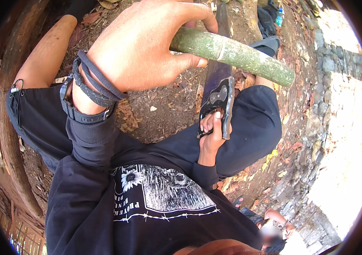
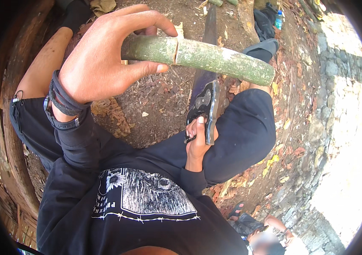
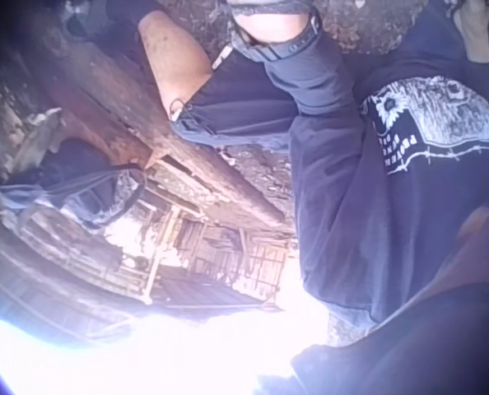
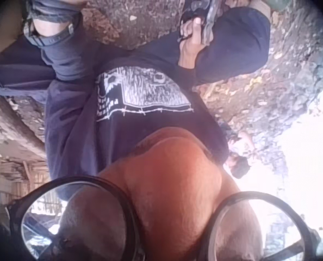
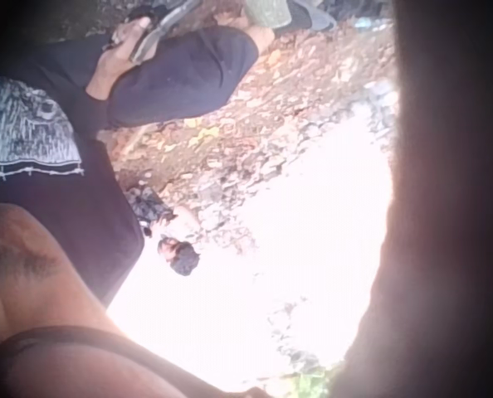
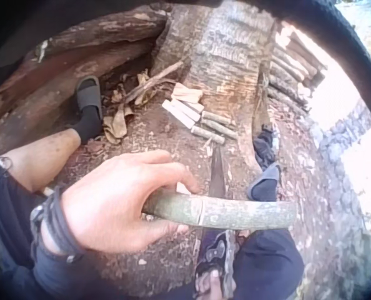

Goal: The person sits on the ground and uses a hand saw to cut a green bamboo stalk into smaller segments. The person holds the bamboo steady with one hand while sawing with the other, periodically adjusting the position of the stalk to complete the cuts.

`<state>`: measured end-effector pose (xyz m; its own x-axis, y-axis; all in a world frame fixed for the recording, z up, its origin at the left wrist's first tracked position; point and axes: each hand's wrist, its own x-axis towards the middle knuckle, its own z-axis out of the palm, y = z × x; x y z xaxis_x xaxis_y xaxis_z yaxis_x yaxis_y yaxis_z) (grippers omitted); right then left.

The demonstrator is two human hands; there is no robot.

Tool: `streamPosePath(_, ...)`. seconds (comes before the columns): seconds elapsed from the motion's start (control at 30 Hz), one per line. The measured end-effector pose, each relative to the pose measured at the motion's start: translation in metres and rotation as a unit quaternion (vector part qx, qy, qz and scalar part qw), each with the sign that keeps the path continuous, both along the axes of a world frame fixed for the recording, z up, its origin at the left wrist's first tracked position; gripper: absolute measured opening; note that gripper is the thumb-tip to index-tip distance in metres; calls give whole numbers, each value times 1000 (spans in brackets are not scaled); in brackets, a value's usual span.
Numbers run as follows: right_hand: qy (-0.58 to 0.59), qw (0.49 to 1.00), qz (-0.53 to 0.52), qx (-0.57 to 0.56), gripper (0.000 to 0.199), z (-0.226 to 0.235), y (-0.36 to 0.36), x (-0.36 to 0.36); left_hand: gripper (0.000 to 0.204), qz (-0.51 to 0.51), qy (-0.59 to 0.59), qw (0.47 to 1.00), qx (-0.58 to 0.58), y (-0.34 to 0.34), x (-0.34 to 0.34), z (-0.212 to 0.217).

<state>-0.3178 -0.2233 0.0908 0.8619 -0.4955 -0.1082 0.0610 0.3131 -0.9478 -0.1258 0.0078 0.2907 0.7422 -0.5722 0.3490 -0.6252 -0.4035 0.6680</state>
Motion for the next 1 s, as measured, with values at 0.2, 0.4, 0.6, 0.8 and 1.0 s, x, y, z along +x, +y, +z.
streamPosePath(0.2,-1,1000,-1,2,11,-1,0,-1,43,-35,-23,999,17,-3,7,-15)
streamPosePath(0.4,0,1000,2,4,12,-2,-1,0,43,-38,34,998,-27,0,6,-23)
streamPosePath(0.6,-2,1000,-2,-1,14,-1,-2,-1,42,-41,90,994,-46,2,10,-31)
streamPosePath(0.8,-1,1000,-2,4,14,-2,-2,-1,44,-62,262,946,-182,-4,3,-41)
streamPosePath(1.0,0,1000,1,6,15,-1,-2,0,47,-51,322,919,-223,-6,3,-41)
